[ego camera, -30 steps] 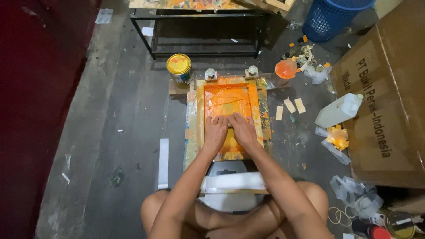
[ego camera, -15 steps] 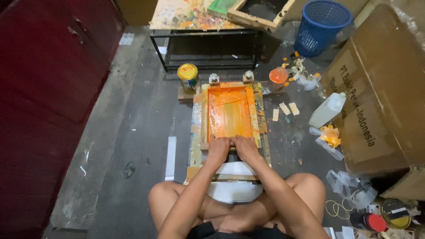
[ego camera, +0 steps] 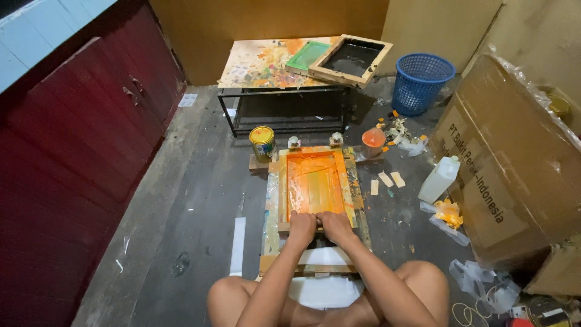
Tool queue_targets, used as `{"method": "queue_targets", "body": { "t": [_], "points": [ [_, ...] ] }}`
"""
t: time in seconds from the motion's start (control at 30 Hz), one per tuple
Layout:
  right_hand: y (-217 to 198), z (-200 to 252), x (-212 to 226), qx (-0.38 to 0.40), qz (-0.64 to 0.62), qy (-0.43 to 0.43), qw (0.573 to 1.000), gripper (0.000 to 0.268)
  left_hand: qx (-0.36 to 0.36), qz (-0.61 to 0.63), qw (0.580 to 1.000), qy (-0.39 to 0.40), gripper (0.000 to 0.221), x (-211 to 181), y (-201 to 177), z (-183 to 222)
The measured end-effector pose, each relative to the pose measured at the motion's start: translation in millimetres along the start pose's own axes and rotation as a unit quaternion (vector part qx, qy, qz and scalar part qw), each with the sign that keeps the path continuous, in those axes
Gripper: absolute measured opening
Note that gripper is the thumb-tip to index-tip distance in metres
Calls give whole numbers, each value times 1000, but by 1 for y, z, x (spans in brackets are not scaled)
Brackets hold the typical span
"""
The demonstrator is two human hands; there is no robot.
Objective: Manually screen printing labels by placing paper under a screen, applying pressure to transfer ink, and removing the finished label.
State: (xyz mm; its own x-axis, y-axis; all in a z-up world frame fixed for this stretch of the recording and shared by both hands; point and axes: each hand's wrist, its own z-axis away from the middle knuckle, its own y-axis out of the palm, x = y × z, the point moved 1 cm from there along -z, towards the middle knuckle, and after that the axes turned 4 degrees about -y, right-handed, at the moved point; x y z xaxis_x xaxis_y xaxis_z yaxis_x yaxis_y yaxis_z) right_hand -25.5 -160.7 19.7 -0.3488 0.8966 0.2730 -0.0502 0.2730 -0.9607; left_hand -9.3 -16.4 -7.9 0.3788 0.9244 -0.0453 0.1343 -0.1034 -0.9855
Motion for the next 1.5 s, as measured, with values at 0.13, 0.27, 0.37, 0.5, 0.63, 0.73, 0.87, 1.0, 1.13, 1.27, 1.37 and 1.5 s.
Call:
{"method": "queue_targets", "body": {
  "t": [0.13,0.27,0.37,0.5,0.63,0.73,0.87,1.0,1.13,1.27,1.37,1.5],
  "points": [
    [6,-1,1,-5,14,-13,1000,35,-13,-12,1000,0,20,-3,-13,1],
    [-4,1,15,-55,16,-37,998,25,-35,-22,999,-3,21,-4,-24,2],
    [-2,0,17,-45,13,-31,998,25,-45,-23,999,-4,20,-5,-26,2],
    [-6,-1,20,-37,30,-26,999,23,-52,-22,998,-6,21,-7,-32,4],
    [-25,8,30,-65,44,-57,995,22,-88,-22,996,6,20,-4,-29,6],
    [-32,10,31,-68,47,-67,994,20,-93,-3,996,14,19,-5,-30,7],
    [-31,10,30,-70,20,-55,996,21,-99,-7,995,11,20,-3,-23,6],
    [-35,11,32,-70,4,-61,996,20,-103,-17,994,23,18,-2,-27,6],
    [-28,8,26,-63,21,-58,996,19,-101,-26,994,19,17,-3,-23,6],
    [-23,6,23,-67,24,-61,996,21,-95,-22,995,25,17,-3,-27,6],
    [-14,3,17,-72,33,-60,995,20,-96,-9,995,22,17,-3,-28,8],
    [-14,1,15,-73,38,-59,995,19,-107,-5,994,25,16,0,-18,7]
  ]
}}
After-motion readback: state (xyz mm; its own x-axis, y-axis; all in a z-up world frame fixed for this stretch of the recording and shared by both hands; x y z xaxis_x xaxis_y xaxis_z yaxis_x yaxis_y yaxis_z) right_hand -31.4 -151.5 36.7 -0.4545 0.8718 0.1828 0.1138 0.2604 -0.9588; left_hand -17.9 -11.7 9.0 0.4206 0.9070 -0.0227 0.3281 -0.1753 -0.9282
